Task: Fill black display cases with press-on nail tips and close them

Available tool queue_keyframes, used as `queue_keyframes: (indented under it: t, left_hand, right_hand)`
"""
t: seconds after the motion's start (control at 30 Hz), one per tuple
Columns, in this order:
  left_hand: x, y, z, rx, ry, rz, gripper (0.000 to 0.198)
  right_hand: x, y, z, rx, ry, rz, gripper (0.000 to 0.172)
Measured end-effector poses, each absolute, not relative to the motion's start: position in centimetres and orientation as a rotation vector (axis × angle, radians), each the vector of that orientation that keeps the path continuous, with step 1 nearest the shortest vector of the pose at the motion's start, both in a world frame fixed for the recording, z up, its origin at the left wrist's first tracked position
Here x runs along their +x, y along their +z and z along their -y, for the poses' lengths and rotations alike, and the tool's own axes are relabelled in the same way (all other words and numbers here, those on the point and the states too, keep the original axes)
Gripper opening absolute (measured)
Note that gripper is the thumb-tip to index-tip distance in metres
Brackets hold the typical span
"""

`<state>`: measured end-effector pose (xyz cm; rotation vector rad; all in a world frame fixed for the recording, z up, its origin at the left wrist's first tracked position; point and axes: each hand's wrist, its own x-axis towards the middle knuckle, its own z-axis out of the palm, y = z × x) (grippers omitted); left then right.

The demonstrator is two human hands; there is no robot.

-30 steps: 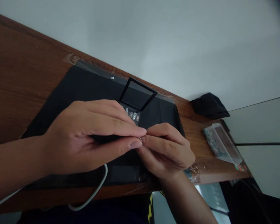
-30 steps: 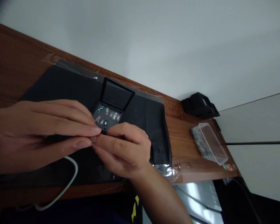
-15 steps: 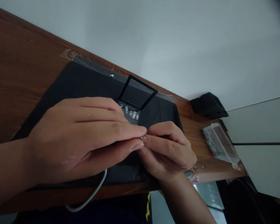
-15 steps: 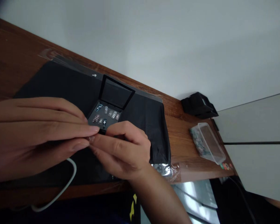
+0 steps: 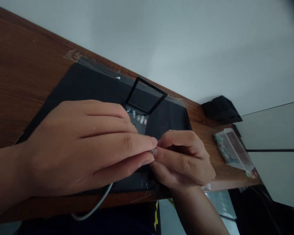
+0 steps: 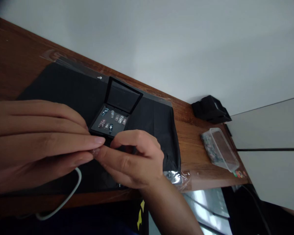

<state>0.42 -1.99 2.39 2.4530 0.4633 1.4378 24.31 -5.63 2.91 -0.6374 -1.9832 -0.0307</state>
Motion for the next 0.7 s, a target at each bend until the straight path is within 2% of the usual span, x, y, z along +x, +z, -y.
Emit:
queue_keyframes:
  t: [0.17, 0.7]
  left_hand:
    - [0.76, 3.40, 2.16, 2.357, 1.389, -0.511, 0.007]
    - [1.27, 3.23, 2.46, 1.870, 1.032, -0.540, 0.015]
  right_hand:
    - [24.44, 2.89, 5.74, -0.589, -0.015, 2.034, 0.015]
    - [24.68, 2.78, 5.57, -0.607, -0.163, 2.062, 0.015]
